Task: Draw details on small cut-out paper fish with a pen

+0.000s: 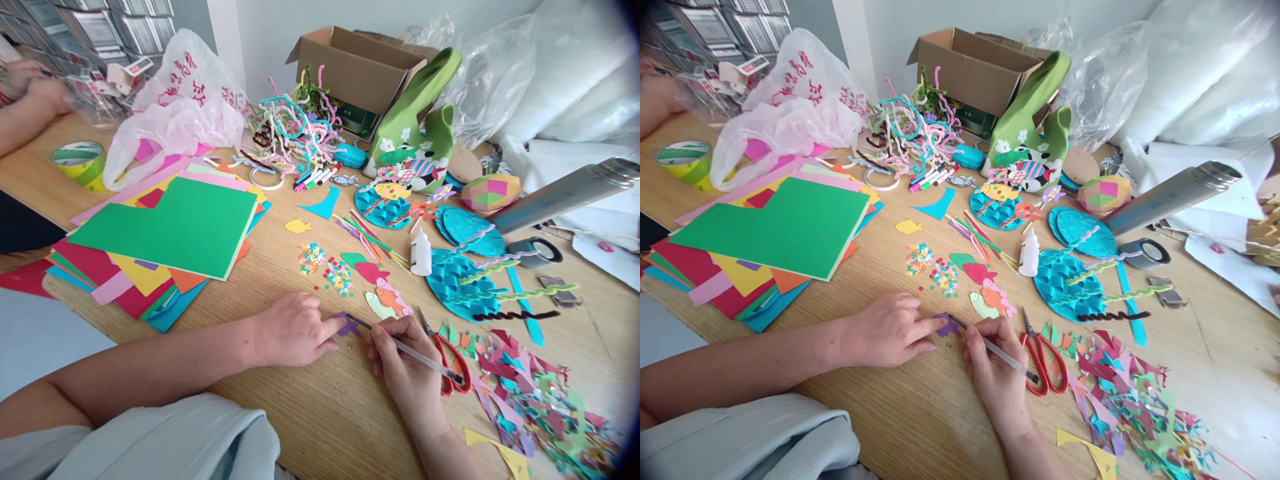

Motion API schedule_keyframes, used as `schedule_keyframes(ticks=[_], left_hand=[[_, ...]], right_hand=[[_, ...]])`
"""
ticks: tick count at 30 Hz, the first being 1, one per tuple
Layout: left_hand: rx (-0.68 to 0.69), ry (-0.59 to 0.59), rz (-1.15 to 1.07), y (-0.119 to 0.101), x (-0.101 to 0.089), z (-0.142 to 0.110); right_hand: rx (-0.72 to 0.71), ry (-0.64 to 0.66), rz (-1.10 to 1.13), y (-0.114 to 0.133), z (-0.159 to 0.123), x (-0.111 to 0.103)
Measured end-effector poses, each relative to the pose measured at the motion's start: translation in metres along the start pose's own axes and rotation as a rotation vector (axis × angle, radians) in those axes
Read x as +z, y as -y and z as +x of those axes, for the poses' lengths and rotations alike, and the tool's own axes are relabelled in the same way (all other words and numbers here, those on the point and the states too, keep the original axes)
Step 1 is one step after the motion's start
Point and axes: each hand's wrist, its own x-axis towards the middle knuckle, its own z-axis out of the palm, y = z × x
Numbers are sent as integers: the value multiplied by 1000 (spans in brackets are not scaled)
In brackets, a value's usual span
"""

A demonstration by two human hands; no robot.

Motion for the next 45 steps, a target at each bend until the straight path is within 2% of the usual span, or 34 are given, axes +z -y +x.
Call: schedule_keyframes(ticks=[45], left_hand=[[-9,37,-5,0,-2,1]], right_hand=[[-9,16,45,-3,-1,-1]])
